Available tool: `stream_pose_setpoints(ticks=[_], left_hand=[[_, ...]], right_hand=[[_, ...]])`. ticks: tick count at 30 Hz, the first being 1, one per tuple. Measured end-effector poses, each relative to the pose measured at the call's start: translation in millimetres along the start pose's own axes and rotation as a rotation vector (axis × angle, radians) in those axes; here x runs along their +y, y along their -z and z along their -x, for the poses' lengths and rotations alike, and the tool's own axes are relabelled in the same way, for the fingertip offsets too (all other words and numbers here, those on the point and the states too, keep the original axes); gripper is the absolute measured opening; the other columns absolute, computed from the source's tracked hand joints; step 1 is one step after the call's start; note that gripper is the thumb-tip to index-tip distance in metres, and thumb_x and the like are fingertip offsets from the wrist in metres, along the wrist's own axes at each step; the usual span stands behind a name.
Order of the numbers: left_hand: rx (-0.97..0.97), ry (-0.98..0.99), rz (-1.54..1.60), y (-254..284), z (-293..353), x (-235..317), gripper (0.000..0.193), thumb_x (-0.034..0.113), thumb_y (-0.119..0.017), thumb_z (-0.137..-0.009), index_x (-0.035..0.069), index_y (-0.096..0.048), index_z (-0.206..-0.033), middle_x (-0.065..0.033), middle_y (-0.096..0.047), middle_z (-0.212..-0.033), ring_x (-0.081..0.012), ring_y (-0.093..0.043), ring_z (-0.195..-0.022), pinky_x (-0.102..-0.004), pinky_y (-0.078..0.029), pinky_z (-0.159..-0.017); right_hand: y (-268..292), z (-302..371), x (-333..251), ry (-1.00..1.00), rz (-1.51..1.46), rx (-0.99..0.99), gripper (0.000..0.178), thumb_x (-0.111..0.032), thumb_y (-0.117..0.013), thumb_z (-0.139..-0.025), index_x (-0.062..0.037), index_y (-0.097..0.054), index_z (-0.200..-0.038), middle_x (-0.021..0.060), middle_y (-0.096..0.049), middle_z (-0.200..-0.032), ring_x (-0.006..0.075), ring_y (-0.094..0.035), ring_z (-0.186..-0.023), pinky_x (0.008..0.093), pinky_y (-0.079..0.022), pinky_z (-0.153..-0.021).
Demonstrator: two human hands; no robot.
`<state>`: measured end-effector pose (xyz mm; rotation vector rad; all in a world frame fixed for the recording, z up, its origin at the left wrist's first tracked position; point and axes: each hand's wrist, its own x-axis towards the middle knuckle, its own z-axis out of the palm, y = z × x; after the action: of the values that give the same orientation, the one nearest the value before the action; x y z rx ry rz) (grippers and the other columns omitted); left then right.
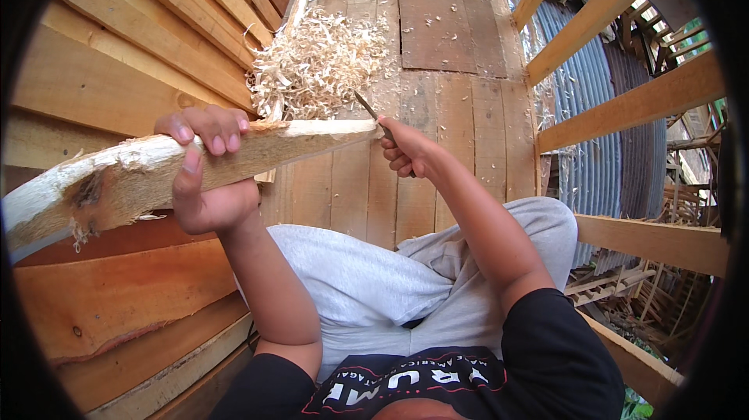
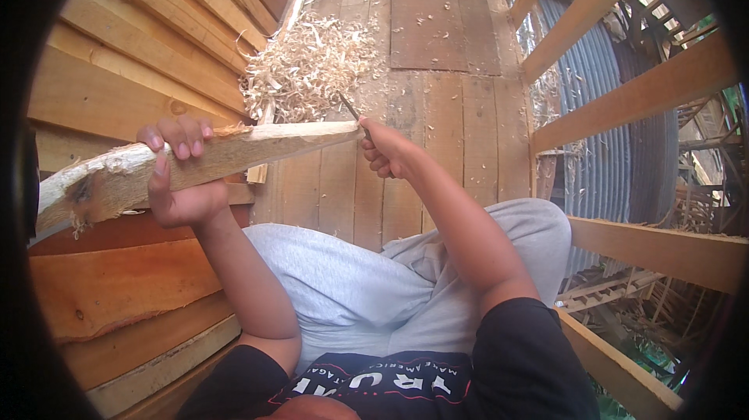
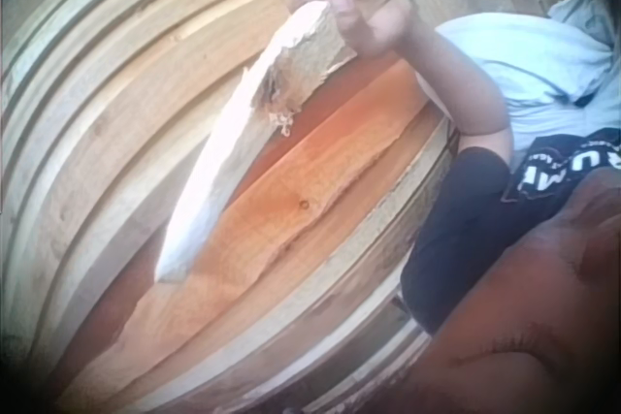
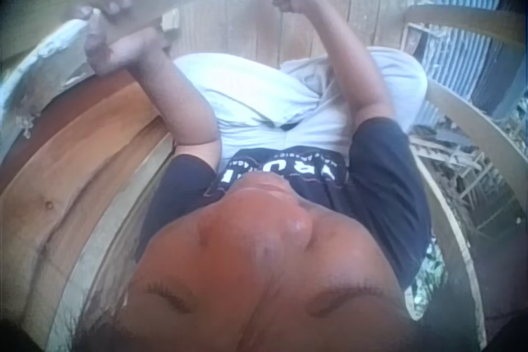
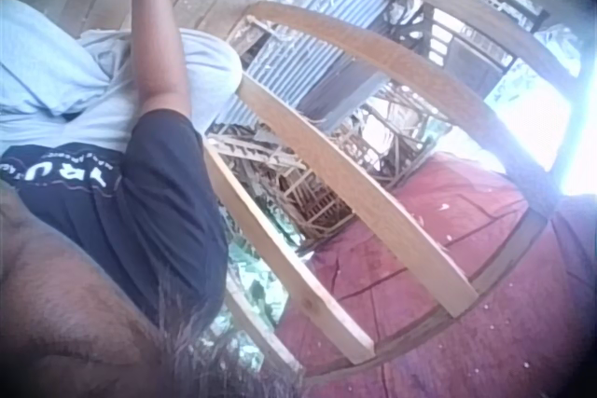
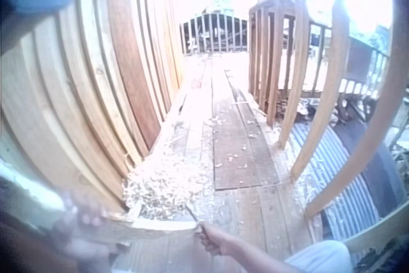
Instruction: The person sits on a wooden floor and uses a small knife to carve a piece of wood, peeling away shavings. The person holds the wood in one hand and the knife in the other, working on the same piece throughout the clip.
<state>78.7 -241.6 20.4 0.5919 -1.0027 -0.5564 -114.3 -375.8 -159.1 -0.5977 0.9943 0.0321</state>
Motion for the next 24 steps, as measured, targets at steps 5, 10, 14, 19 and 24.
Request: stream_pose_setpoints(ticks=[5, 10, 14, 19, 24], left_hand=[[-0.017, -0.007, -0.014, 1.5, -0.5, 0.3, 0.023, 0.019, -0.054, -0.078, 0.010, -0.044, -0.097, -0.0057, -0.044, -0.074, -0.0177, -0.044, -0.071, -0.0379, -0.039, -0.075], [-0.037, -0.008, 0.001, 0.8, 0.7, 1.8, 0.021, 0.018, -0.052, -0.078, 0.010, -0.043, -0.096, -0.0058, -0.043, -0.073, -0.0177, -0.043, -0.070, -0.0380, -0.039, -0.074], [-0.034, 0.000, -0.015, -0.5, 1.9, 0.1, 0.020, 0.017, -0.051, -0.078, 0.010, -0.043, -0.095, -0.0056, -0.042, -0.071, -0.0177, -0.043, -0.068, -0.0385, -0.039, -0.073], [-0.048, -0.008, 0.016, 2.5, 1.8, -12.0, 0.020, 0.017, -0.051, -0.077, 0.010, -0.043, -0.095, -0.0049, -0.041, -0.070, -0.0171, -0.041, -0.066, -0.0385, -0.038, -0.072], [0.050, -0.010, -0.036, -2.6, 3.1, 7.1, 0.018, 0.019, -0.052, -0.077, 0.013, -0.045, -0.092, -0.0022, -0.039, -0.070, -0.0152, -0.041, -0.069, -0.0367, -0.037, -0.074]], right_hand=[[-5.8, -0.4, 0.4, -0.012, -0.015, 0.074, 0.054, -0.060, -0.037, -0.094, -0.0189, -0.028, -0.061, -0.0089, -0.018, -0.051, 0.0050, -0.013, -0.041, 0.0241, -0.008, -0.038], [-12.2, 1.5, 2.0, -0.008, -0.018, 0.177, 0.053, -0.060, -0.041, -0.093, -0.0185, -0.031, -0.062, -0.0081, -0.021, -0.052, 0.0058, -0.014, -0.041, 0.0260, -0.009, -0.039], [-14.3, -1.3, 4.9, 0.051, -0.021, 0.308, 0.053, -0.060, -0.043, -0.092, -0.0173, -0.033, -0.062, -0.0068, -0.022, -0.052, 0.0070, -0.016, -0.042, 0.0275, -0.011, -0.040], [0.8, -3.3, -2.0, 0.158, -0.162, 0.472, 0.055, -0.061, -0.043, -0.092, -0.0161, -0.032, -0.062, -0.0055, -0.022, -0.053, 0.0080, -0.016, -0.042, 0.0281, -0.011, -0.041], [34.1, 8.4, -23.2, 0.250, -0.128, 0.567, 0.051, -0.056, -0.044, -0.093, -0.0116, -0.037, -0.069, -0.0005, -0.034, -0.058, 0.0098, -0.026, -0.043, 0.0294, -0.020, -0.040]])
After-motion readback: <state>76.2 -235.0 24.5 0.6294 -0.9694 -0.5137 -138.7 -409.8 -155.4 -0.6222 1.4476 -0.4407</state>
